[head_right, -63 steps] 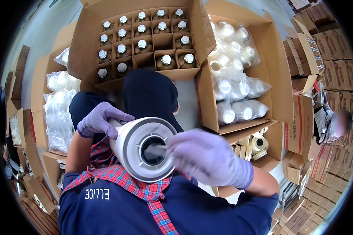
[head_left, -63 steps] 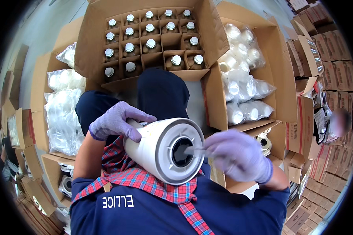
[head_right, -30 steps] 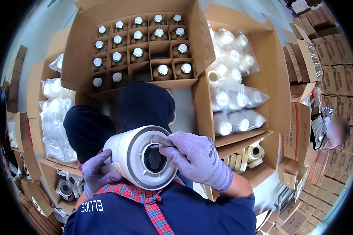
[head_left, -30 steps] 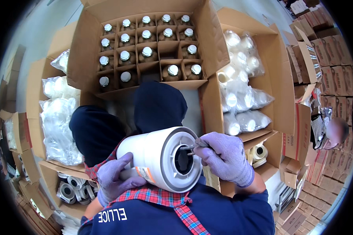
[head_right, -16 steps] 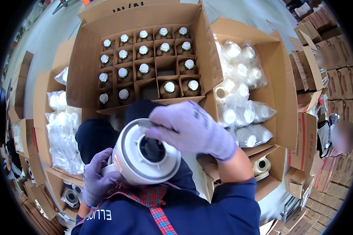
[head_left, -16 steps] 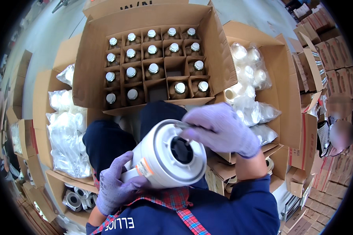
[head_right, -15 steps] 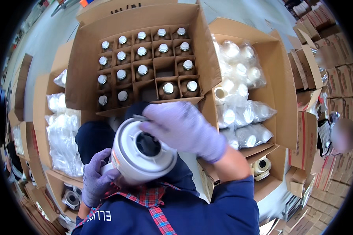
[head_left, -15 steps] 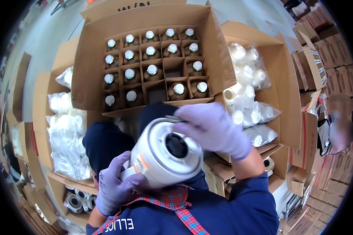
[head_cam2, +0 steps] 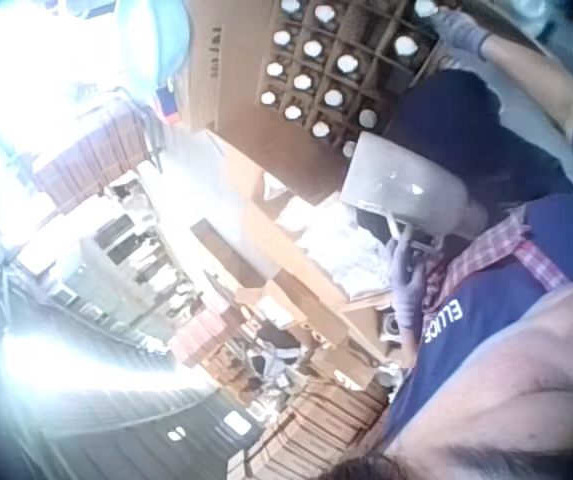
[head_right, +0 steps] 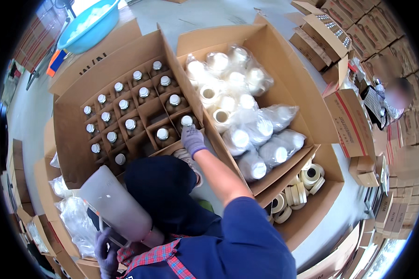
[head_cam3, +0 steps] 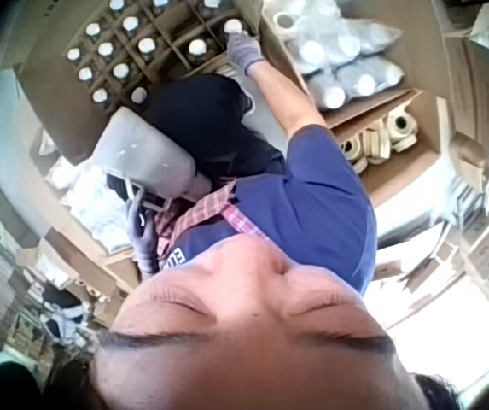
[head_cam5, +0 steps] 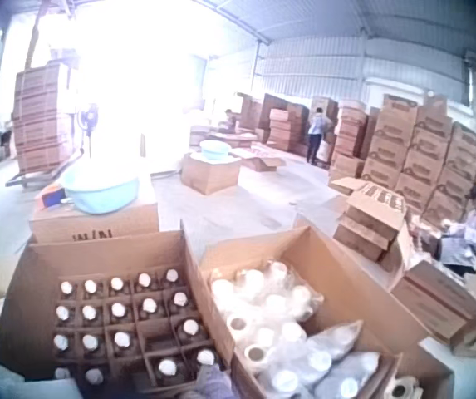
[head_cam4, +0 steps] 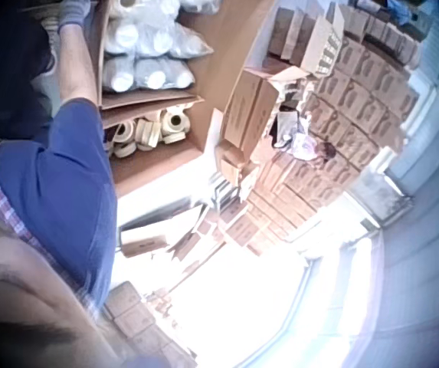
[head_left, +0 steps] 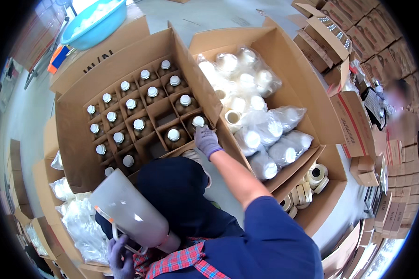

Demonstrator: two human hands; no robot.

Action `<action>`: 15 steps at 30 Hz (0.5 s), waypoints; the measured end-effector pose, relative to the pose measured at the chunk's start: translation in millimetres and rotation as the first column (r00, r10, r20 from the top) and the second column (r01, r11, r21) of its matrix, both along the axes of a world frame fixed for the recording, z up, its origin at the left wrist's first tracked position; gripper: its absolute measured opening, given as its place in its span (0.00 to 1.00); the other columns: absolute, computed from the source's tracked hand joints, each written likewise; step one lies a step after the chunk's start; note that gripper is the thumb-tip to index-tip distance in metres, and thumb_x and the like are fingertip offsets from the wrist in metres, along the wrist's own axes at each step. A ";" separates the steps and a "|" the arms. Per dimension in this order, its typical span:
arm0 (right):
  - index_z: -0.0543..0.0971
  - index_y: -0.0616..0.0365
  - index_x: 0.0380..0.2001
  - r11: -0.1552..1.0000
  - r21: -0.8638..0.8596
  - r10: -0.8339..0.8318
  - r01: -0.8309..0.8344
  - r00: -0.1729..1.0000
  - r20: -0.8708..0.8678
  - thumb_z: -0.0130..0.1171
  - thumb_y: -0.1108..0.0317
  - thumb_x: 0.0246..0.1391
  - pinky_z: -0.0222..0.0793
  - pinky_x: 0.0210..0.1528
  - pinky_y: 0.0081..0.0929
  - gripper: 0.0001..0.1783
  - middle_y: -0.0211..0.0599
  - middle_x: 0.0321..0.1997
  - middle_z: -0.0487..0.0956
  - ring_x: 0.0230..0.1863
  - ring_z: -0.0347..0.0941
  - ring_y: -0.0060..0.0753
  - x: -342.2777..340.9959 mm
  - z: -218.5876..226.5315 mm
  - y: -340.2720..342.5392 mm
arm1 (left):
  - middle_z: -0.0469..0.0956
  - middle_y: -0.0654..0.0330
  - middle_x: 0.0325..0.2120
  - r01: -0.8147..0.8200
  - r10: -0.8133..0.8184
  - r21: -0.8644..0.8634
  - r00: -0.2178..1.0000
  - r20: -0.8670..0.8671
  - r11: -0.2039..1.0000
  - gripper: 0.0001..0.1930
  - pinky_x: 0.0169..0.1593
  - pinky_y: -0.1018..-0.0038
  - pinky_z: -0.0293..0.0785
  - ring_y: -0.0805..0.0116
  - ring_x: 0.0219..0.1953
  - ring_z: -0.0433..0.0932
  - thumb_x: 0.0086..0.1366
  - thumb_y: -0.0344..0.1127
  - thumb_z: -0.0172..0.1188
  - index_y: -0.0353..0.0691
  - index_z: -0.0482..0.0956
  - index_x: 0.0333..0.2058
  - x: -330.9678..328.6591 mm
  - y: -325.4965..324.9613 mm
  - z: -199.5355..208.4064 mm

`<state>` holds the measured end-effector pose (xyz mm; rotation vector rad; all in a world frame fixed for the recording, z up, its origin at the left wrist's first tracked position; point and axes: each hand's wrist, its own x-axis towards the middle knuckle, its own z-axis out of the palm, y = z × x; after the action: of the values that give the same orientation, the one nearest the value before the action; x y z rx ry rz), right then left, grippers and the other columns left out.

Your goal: The person assembles a white thermos by inserting a black stopper, screwing on a lid, and attaching a handle. They then place the completed unit into a plastic bag and set it in a cardboard box.

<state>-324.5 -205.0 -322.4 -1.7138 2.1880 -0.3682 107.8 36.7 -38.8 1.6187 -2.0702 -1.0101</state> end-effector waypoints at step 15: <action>0.78 0.55 0.49 0.820 -0.448 -0.474 0.356 0.861 -0.184 0.60 0.57 0.56 0.67 0.57 0.53 0.20 0.47 0.55 0.77 0.55 0.72 0.56 -205.0 103.7 42.8 | 0.77 0.58 0.32 -0.351 0.176 -0.435 0.903 -0.392 0.830 0.17 0.38 0.73 0.74 0.70 0.34 0.77 0.66 0.42 0.64 0.29 0.78 0.36 -62.7 -103.0 51.0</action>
<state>-529.5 -162.2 -218.7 -1.5218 2.8839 -0.7691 45.1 -66.2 12.2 1.3072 -1.6327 -0.5413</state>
